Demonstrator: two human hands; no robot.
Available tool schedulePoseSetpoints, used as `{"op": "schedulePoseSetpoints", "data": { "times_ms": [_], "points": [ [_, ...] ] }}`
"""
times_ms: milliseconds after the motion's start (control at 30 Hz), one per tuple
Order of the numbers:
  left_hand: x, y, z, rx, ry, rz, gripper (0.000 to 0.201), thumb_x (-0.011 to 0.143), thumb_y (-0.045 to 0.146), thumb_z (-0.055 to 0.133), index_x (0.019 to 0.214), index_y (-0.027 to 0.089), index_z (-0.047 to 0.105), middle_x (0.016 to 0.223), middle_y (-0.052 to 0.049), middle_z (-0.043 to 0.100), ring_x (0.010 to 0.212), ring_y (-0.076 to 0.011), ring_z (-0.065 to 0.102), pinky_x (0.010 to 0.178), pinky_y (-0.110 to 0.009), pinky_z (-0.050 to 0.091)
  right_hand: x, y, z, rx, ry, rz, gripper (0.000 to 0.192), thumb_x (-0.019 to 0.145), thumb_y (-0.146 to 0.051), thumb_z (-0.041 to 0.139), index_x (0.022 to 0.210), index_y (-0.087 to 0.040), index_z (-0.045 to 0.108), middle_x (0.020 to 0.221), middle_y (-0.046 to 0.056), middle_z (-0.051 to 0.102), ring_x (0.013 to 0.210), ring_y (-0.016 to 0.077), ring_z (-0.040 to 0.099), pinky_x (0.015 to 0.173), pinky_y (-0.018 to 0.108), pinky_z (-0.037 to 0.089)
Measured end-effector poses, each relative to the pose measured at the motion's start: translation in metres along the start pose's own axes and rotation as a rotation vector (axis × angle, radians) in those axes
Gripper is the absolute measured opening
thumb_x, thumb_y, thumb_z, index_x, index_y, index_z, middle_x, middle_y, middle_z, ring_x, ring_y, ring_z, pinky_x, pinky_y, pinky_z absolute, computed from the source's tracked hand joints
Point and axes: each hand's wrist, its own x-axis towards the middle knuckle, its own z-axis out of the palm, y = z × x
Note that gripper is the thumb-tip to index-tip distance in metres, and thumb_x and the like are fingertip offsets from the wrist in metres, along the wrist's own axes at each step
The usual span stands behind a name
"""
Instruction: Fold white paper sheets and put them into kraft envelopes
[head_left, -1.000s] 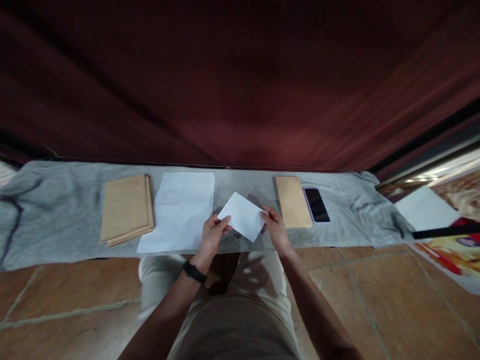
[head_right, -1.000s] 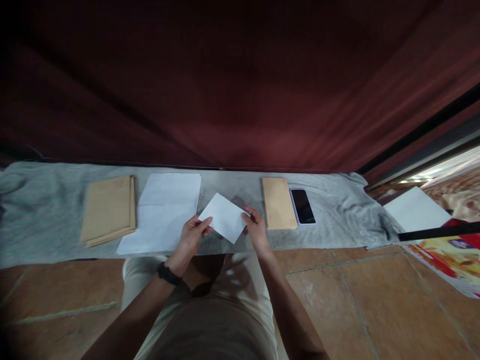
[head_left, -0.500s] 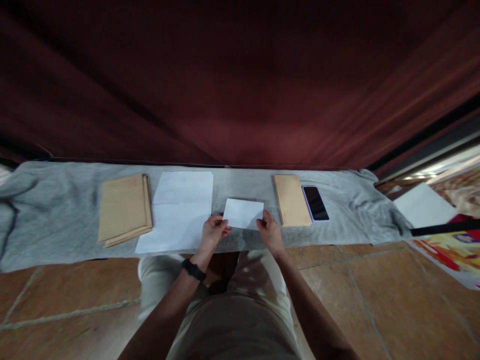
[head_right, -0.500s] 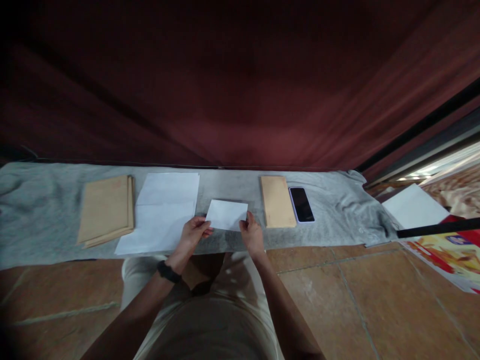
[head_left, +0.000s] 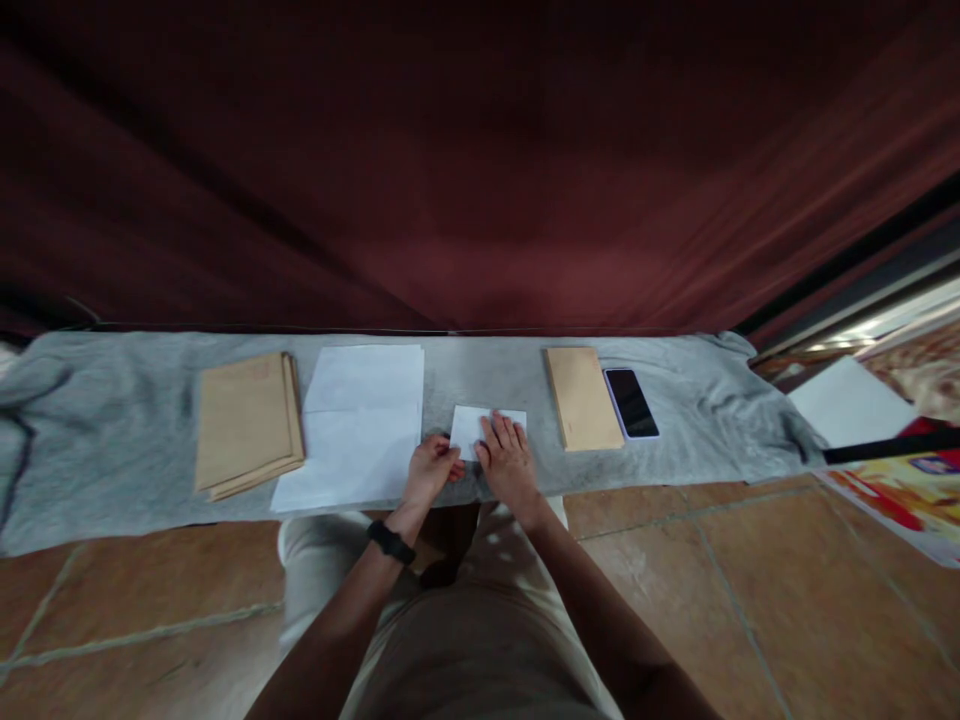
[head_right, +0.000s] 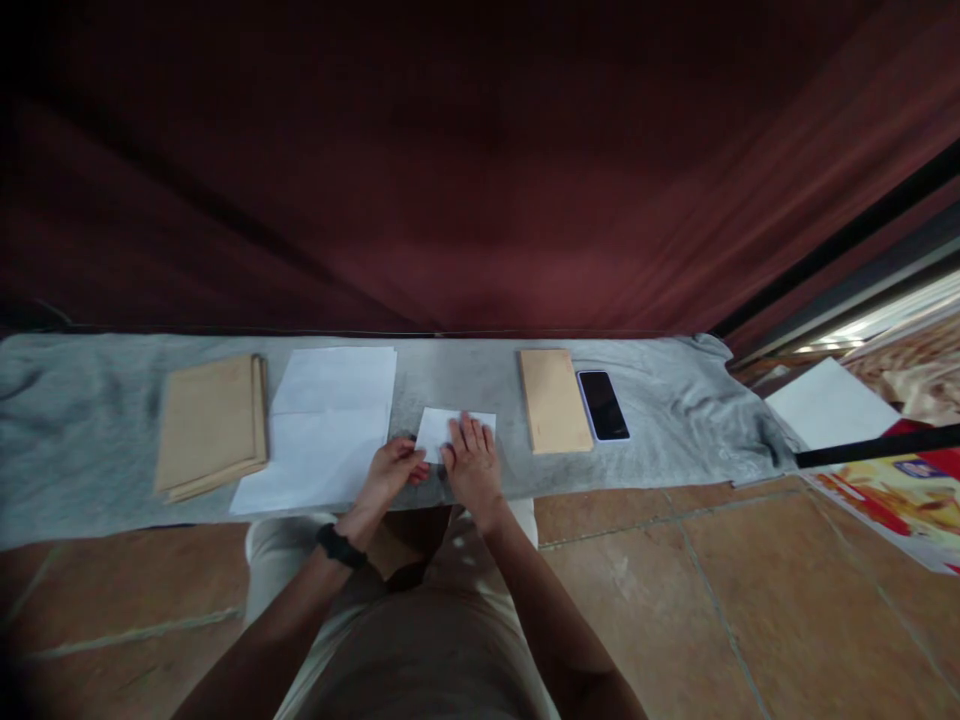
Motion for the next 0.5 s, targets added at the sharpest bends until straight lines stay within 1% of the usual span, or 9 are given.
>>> {"op": "schedulePoseSetpoints", "data": {
  "times_ms": [200,267,333,400,433,467,500],
  "points": [
    [-0.001,0.001,-0.002,0.017,-0.006,-0.011,0.016,0.078,0.029,0.068,0.081,0.023,0.053,0.056,0.004,0.064,0.044,-0.0153,0.062,0.046,-0.023,0.046,-0.014,0.027,-0.003,-0.062,0.056,0.058,0.056,0.106,-0.036,0.043,0.156,-0.012,0.037,0.160,0.019,0.040,0.149,0.0309,0.036,0.120,0.053,0.030],
    [-0.006,0.002,-0.003,0.115,0.027,0.012,0.013,0.082,0.027,0.064,0.090,0.023,0.056,0.056,0.004,0.064,0.047,-0.0175,0.063,0.049,-0.025,0.048,-0.018,0.033,-0.005,-0.071,0.069,0.064,0.057,0.106,-0.036,0.042,0.157,-0.011,0.034,0.159,0.019,0.040,0.148,0.0303,0.037,0.120,0.052,0.030],
    [-0.014,0.004,-0.002,0.369,0.145,0.121,0.019,0.087,0.028,0.060,0.105,0.022,0.059,0.062,0.000,0.067,0.057,-0.0213,0.068,0.057,-0.029,0.052,-0.020,0.036,-0.006,-0.073,0.078,0.066,0.058,0.106,-0.036,0.041,0.158,-0.011,0.032,0.159,0.019,0.041,0.148,0.0297,0.038,0.121,0.052,0.029],
    [-0.023,0.008,0.003,0.672,0.280,0.302,0.028,0.094,0.030,0.053,0.119,0.019,0.060,0.080,-0.007,0.073,0.076,-0.0258,0.073,0.072,-0.035,0.055,-0.021,0.035,-0.006,-0.073,0.082,0.070,0.059,0.106,-0.036,0.040,0.158,-0.011,0.032,0.159,0.019,0.041,0.148,0.0297,0.038,0.121,0.051,0.028],
    [-0.027,0.009,0.008,0.777,0.306,0.402,0.032,0.097,0.031,0.048,0.124,0.018,0.060,0.092,-0.011,0.075,0.087,-0.0275,0.074,0.081,-0.038,0.055,-0.021,0.035,-0.006,-0.072,0.082,0.073,0.059,0.106,-0.036,0.040,0.158,-0.010,0.031,0.159,0.019,0.041,0.148,0.0298,0.038,0.121,0.051,0.028],
    [-0.029,0.011,0.014,0.839,0.285,0.510,0.034,0.100,0.029,0.042,0.126,0.016,0.060,0.105,-0.014,0.075,0.099,-0.0282,0.072,0.090,-0.040,0.054,-0.021,0.034,-0.006,-0.072,0.078,0.075,0.060,0.106,-0.036,0.040,0.158,-0.010,0.031,0.159,0.019,0.040,0.148,0.0300,0.038,0.121,0.051,0.028],
    [-0.030,0.012,0.022,0.876,0.227,0.631,0.037,0.101,0.028,0.039,0.129,0.015,0.060,0.119,-0.016,0.072,0.111,-0.0281,0.068,0.099,-0.041,0.051,-0.021,0.034,-0.006,-0.073,0.072,0.076,0.060,0.105,-0.035,0.040,0.159,-0.009,0.030,0.160,0.020,0.039,0.148,0.0301,0.037,0.122,0.051,0.027]
  ]
}}
